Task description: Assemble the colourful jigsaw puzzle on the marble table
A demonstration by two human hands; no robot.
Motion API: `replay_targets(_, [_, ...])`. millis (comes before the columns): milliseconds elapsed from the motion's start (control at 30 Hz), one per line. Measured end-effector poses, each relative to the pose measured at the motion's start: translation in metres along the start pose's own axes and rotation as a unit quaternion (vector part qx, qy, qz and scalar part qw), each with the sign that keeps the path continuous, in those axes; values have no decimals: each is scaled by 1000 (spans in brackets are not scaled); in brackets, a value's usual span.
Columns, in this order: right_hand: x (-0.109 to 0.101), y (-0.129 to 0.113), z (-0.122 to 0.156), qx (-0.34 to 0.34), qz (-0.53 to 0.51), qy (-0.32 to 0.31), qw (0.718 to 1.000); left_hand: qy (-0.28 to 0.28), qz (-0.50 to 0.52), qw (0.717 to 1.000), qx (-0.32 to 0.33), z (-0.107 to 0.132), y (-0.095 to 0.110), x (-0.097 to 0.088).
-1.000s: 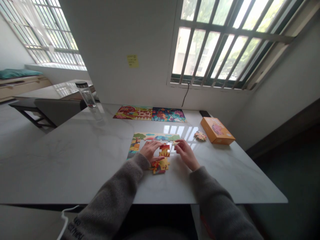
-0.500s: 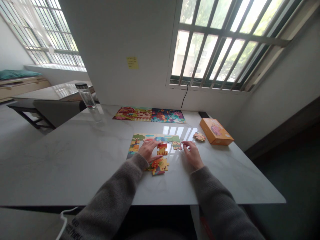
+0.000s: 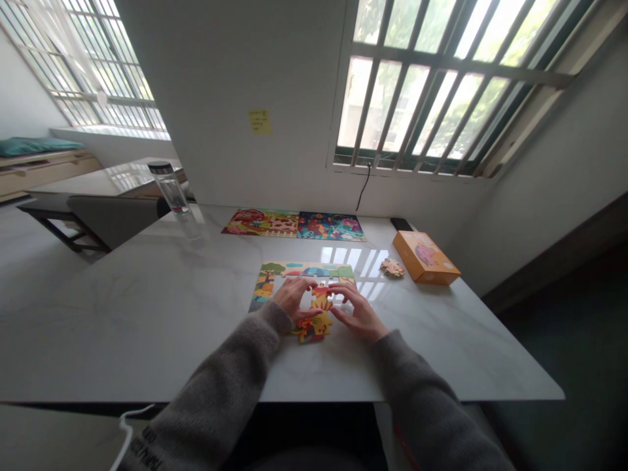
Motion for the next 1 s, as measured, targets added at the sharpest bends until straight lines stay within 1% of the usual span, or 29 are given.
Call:
replay_targets(167, [3,3,0,-13,5,5,1000,-6,13,1000,1,0,2,1])
replay_targets(267, [0,9,1,-21,23,29,999,-2,29,999,14,0,2,-6])
replay_targets(333, [-6,14,2,-13,37,55,998,37,55,998,7,1,-3,-17])
replay_targets(433, [-12,18,4,-6,53,74,996,125,104,985,-65,6,-20,-35])
replay_targets(500, [-12,19,5,-15,60,75,995,141,121,976,-110,10,-31,-40])
replay_targets(633, [-12,18,4,-21,78,82,993,127,141,971,-148,16,-45,-44])
replay_targets(733, [-16,18,5,-6,93,84,992,140,168,960,-175,20,-53,-48])
replay_targets(800, [-20,21,8,8,99,82,992,130,177,959,-182,21,-55,-47])
replay_targets(867, [-24,24,14,20,102,75,992,105,170,966,-165,21,-51,-41])
replay_targets(1000, [-31,31,35,50,109,48,992,48,141,986,-80,20,-35,-22])
Point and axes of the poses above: each hand's wrist, its own z-axis away from the middle knuckle, its own x-axis out of the palm, y = z × x, the point moved 4 cm from there along -z, towards the middle knuckle, and after that the axes turned 6 degrees about -x, right-handed, at the moved point
